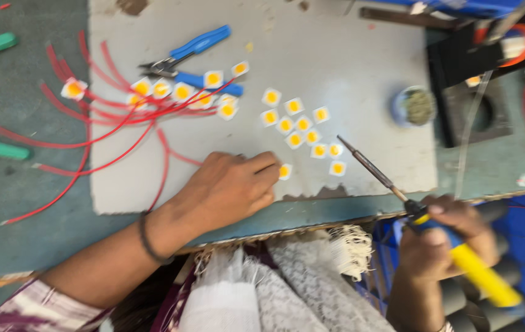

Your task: The person solders red insulated wires onto small yellow LED chip boards one at a time on a workbench, holding each board steady with one hand while applying a soldering iron with the other. They then gather the soldered wires into a bundle, secure it with a rubber band, and trim wire ends with pliers.

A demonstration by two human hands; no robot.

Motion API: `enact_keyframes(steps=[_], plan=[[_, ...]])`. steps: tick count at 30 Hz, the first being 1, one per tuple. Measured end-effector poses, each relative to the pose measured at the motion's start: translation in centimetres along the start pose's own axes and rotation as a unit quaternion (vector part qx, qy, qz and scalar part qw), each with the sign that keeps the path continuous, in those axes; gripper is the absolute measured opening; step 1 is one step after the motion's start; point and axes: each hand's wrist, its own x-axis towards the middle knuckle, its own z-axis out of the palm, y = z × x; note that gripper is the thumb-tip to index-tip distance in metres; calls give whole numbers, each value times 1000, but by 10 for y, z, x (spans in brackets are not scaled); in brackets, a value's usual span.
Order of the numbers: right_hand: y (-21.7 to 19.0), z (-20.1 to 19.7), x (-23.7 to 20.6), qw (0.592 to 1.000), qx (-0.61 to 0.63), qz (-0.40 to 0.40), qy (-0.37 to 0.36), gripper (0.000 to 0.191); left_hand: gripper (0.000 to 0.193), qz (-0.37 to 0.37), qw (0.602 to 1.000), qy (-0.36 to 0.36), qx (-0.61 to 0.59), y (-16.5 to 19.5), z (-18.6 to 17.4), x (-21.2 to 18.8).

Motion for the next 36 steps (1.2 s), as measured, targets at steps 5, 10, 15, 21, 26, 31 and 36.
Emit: enact_keyframes(steps=[5, 10, 15, 21, 26, 31, 36], plan=[[6, -27, -74, 982, -177, -47, -43, 39, 14, 1, 1000, 13, -9, 4, -4, 6], [11, -31, -114, 967, -226, -38, -107, 42, 11, -10, 999, 32, -11, 7, -4, 6], [22, -31, -119, 956, -255, -55, -131, 44, 10, -8, 999, 40, -6, 5, -4, 5], [15, -34, -97, 987, -157, -14, -39, 38, 10, 19, 999, 50, -7, 1, -4, 4], [1, -23, -38, 994, 78, 72, -18, 30, 14, 34, 998, 49, 5, -5, 1, 1], [-21, 20, 18, 985, 108, 86, -105, 31, 14, 17, 999, 30, 17, -5, 4, 4], [-40, 44, 41, 977, 67, 115, -169, 31, 15, 11, 1000, 27, -5, -5, 5, 4]])
